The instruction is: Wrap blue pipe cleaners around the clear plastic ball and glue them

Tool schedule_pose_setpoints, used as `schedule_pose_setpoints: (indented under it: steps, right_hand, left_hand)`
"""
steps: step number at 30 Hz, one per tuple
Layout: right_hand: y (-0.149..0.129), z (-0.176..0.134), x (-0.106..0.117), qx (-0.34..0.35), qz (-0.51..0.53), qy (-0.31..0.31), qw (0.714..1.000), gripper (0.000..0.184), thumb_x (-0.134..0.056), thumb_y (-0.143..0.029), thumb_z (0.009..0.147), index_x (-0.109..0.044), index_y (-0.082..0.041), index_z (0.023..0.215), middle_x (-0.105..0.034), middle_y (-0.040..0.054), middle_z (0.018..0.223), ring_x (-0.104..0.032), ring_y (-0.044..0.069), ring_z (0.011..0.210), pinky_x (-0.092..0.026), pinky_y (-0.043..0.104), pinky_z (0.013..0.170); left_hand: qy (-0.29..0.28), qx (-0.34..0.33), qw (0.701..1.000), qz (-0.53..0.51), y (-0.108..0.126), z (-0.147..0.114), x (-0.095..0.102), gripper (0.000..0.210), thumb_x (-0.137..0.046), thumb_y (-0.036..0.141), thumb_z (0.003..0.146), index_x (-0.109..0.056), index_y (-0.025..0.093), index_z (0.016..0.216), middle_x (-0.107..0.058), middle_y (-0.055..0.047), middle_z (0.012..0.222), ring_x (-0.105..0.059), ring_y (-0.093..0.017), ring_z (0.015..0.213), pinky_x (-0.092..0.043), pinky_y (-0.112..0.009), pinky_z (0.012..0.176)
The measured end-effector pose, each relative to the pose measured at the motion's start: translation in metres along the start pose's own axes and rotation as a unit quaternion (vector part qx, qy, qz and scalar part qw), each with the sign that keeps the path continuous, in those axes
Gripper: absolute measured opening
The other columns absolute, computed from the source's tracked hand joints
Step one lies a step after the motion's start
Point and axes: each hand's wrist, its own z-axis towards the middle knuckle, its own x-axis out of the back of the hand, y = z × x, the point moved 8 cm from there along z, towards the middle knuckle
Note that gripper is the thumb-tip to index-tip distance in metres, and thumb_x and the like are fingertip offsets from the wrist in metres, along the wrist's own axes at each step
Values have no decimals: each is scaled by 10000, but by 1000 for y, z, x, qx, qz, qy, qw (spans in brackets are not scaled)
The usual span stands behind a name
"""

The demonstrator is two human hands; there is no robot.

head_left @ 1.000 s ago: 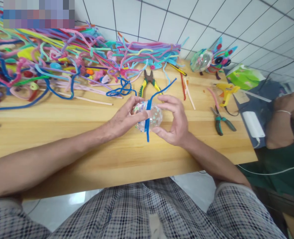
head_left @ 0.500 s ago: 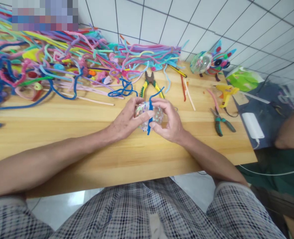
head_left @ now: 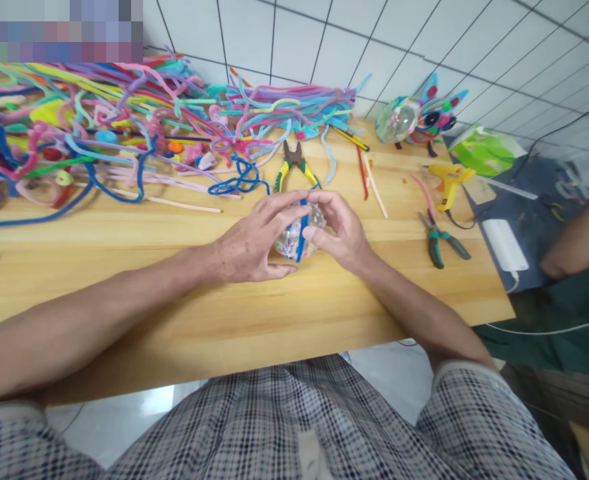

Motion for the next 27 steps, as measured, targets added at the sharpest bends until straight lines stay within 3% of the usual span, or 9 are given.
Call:
schedule_pose_setpoints:
  steps: [3, 6, 9, 14, 23, 27]
  right_hand:
    - [1, 0, -2, -36, 33, -13, 999, 675, -958, -670, 778, -691, -289, 1267, -779, 59, 1331, -736, 271, 1247, -587, 422, 1093]
    - [-1, 2, -7, -79, 76, -31, 994, 629, -942, -679, 793, -709, -272, 1212, -790, 43, 1265, -728, 257, 1207, -579, 393, 1053]
    - [-2, 4, -11, -126, 119, -44, 984, 528, -929, -630, 816, -732, -255, 1131, -790, 22, 1188, -720, 228, 1120, -570, 358, 1007]
    - [1, 4, -16, -180, 132, -42, 974, 437, -933, -575, 796, -733, -244, 1000, -731, -14, 991, -664, 192, 951, -542, 316, 883]
    - [5, 4, -19, -185, 118, -61, 974, 495, -882, -677, 830, -732, -242, 1012, -711, -12, 973, -632, 182, 909, -506, 310, 830]
    - [4, 5, -15, -158, 31, -57, 985, 608, -743, -841, 887, -731, -246, 1011, -736, 0, 978, -671, 210, 959, -522, 344, 883]
  left_hand:
    - [14, -18, 999, 43, 3, -2, 0, 1061, -900, 337, 869, -302, 263, 1742, -481, -255, 1717, -513, -460, 1601, -470, -673, 1289]
    - [30, -23, 997, 62, 9, -1, 2, 968, -853, 429, 917, -338, 249, 1716, -559, -237, 1650, -595, -439, 1516, -520, -640, 1240]
    - [38, -5, 998, 57, 13, 1, 4, 919, -822, 506, 930, -367, 252, 1688, -599, -215, 1613, -636, -415, 1460, -542, -617, 1216]
    - [45, 21, 999, 23, 16, 1, 2, 858, -829, 477, 941, -414, 226, 1649, -621, -220, 1569, -632, -407, 1455, -545, -623, 1217]
    - [63, 69, 993, -72, 10, -3, 0, 831, -856, 447, 948, -438, 257, 1641, -641, -170, 1595, -634, -359, 1501, -544, -567, 1270]
    - [76, 63, 991, -93, 7, -5, 3, 768, -840, 453, 977, -471, 255, 1620, -662, -161, 1549, -681, -328, 1429, -593, -510, 1215]
